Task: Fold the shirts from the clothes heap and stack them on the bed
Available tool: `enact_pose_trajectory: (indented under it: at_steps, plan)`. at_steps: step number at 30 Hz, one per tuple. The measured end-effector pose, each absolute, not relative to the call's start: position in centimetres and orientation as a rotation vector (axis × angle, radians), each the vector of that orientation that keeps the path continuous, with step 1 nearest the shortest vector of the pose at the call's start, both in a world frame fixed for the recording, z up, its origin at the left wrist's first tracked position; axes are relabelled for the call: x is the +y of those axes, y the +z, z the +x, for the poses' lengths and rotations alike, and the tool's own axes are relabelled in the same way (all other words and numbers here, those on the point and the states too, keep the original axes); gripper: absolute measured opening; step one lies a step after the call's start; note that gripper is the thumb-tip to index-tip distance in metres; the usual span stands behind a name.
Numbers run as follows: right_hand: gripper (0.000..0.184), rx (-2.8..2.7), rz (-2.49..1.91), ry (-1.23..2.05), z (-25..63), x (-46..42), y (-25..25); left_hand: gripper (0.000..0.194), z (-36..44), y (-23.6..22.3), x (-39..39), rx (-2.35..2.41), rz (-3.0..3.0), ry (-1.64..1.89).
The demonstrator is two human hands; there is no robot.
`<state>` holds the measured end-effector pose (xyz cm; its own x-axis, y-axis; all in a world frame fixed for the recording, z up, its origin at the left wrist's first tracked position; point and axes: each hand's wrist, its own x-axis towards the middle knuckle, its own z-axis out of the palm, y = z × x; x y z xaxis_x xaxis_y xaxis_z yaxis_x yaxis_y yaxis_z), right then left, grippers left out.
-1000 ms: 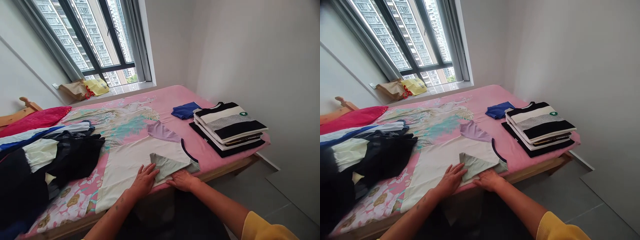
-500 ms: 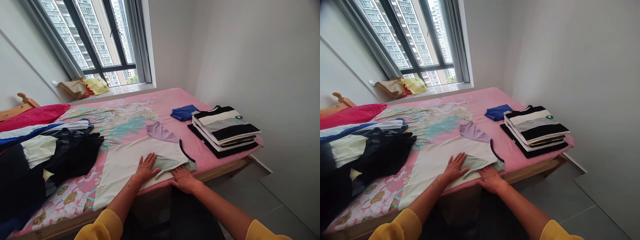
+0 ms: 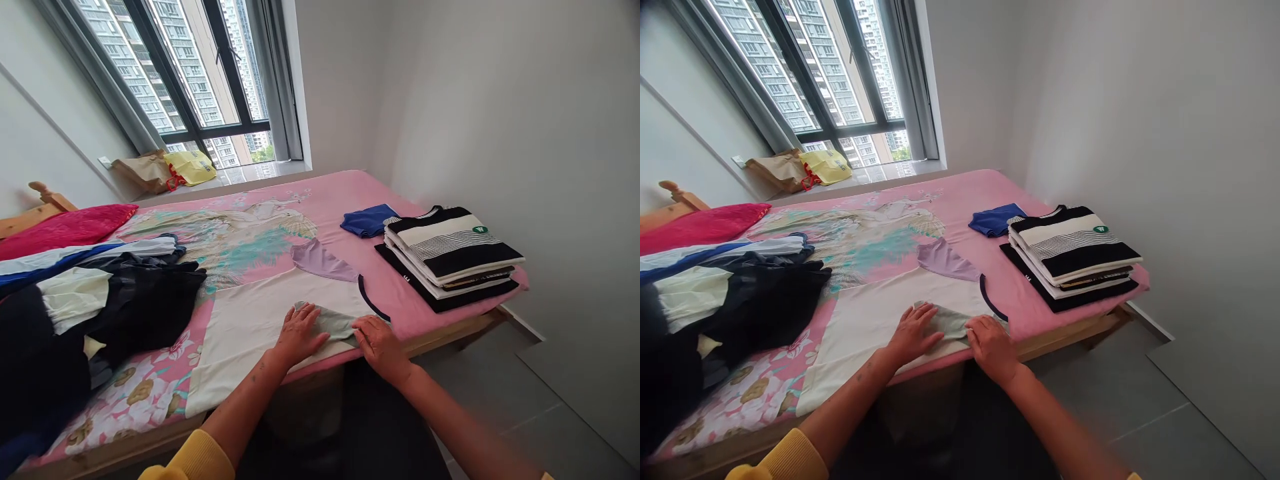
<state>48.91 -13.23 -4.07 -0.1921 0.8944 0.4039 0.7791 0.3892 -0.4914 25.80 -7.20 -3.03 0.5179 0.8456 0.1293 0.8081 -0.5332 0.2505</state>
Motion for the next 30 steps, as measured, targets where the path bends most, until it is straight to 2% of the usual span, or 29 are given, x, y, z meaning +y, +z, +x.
enact_pose_trajectory:
  at_steps: [2,7,9,16,20,25,30]
  plan:
    - [0.026,-2.026,-1.45,0.23,48.6,-12.2,-4.9,0.059,26.6,-2.8,-8.2,1.43,2.619,0.322]
    - [0.03,-2.102,-1.512,0.214,48.5,-11.0,-7.7,0.03,26.9,-3.3,-9.5,1.396,2.714,0.231]
    - [0.032,-2.119,-1.518,0.212,48.6,-11.0,-8.1,0.028,26.4,-3.7,-9.5,1.34,2.787,0.224]
    - [0.032,-2.118,-1.566,0.218,48.8,-11.3,-6.8,0.04,23.8,-2.8,-10.4,1.253,2.797,0.21]
    - [0.038,-2.102,-1.523,0.164,46.7,-10.7,-5.6,0.049,25.5,-2.0,-9.1,1.317,2.748,0.283]
    - [0.048,-2.272,-1.594,0.206,44.6,-10.1,-7.1,0.049,27.7,-4.5,-6.9,1.467,2.691,0.272]
    - [0.057,-2.368,-1.669,0.209,45.5,-10.5,-8.6,0.073,25.9,-7.4,-6.6,1.601,2.639,0.254]
